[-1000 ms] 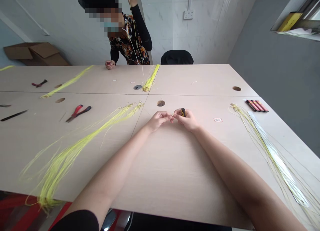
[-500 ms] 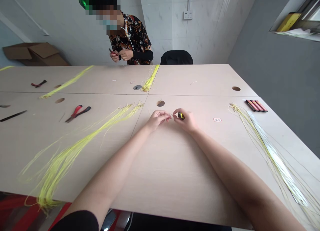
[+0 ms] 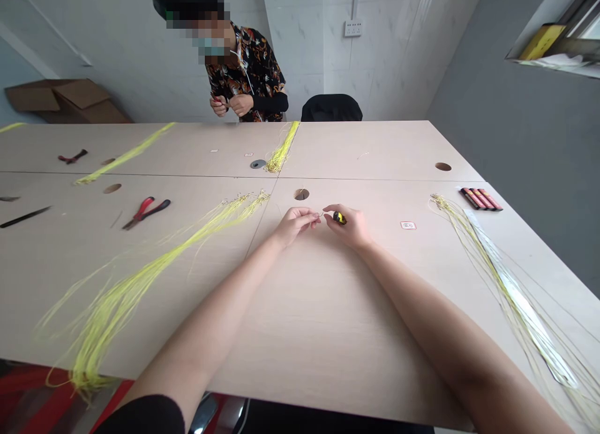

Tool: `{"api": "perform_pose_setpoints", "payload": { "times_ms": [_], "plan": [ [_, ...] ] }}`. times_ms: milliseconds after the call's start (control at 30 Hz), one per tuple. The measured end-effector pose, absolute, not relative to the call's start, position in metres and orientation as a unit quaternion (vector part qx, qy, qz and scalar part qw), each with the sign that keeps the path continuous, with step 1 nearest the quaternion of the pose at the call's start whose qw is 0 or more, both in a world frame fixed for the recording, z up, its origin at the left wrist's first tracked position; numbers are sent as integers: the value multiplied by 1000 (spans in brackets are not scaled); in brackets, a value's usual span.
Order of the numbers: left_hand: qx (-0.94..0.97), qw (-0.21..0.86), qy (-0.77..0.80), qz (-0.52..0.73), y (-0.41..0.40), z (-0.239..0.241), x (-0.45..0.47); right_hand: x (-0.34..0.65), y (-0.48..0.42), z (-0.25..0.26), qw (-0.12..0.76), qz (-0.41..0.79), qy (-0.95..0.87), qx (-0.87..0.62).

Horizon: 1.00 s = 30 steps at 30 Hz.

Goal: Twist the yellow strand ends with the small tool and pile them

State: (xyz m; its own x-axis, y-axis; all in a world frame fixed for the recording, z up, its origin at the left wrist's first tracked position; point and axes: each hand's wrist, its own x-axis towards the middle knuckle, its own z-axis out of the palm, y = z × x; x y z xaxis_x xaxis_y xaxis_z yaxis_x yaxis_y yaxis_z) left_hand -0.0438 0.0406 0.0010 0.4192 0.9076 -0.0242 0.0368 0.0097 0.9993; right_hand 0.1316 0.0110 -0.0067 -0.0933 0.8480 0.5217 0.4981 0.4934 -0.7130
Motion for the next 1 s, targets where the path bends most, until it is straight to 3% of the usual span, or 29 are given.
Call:
{"api": "perform_pose_setpoints", "payload": {
  "times_ms": [700,800,1000],
  "plan": [
    [607,583,383,380,41,0,-44,130,12,-4,471,216,-706,-483],
    [674,510,374,381,37,2,-42,131,14,-2,507,265,-647,-505],
    [864,228,331,304,29,1,-34,139,25,-3,595,375,-480,-524]
  ]
}}
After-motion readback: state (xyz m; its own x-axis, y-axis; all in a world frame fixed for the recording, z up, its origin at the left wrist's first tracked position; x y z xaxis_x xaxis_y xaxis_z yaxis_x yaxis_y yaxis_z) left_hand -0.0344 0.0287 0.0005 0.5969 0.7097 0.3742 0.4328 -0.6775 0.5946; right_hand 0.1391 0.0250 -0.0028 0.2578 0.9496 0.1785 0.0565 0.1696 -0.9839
